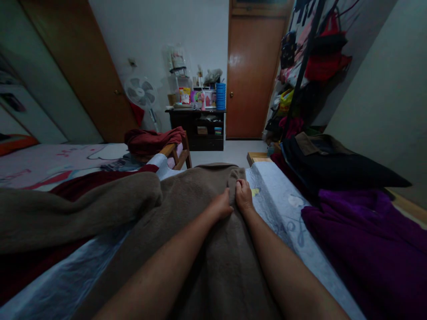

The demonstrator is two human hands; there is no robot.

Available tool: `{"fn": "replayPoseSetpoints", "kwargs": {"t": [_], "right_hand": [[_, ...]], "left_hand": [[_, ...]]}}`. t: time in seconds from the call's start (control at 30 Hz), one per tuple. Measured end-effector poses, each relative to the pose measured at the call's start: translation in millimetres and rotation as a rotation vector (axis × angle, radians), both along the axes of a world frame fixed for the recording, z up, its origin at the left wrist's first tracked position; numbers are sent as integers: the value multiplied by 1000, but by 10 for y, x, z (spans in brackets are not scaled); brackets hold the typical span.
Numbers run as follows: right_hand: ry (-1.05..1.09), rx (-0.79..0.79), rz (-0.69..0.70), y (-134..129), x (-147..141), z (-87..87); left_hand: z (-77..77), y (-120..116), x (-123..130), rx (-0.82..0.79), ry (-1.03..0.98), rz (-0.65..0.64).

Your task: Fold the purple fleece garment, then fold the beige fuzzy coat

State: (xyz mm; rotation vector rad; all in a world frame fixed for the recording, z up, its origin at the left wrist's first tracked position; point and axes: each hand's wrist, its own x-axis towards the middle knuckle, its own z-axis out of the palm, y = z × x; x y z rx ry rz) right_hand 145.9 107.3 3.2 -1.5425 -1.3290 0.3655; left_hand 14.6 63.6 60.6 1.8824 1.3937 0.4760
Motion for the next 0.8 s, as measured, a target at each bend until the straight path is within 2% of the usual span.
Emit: {"fn": "replayPoseSetpoints", "kwargs": {"t": [0.13,0.27,0.33,0.47,0.6,0.8], "right_hand": [[-63,-2,3,-13,-8,-9],[-115,-26,-4,-1,-33,-23],[-136,-51,-14,10,-39,-29],[-166,-123,-44,66,-10,-16],[-203,-205,-76,229,59,73],[-290,-328,-59,620,103,258]], "left_hand": [[-64,-177,-2,184,357,77],[-60,-383,48,483,460,158],[-79,-466,70,583,482,108],[-251,-578,27,570,460,-86],[-432,-641,-76,598,412,-135],[-430,-669,-92,578,410,-154]]}}
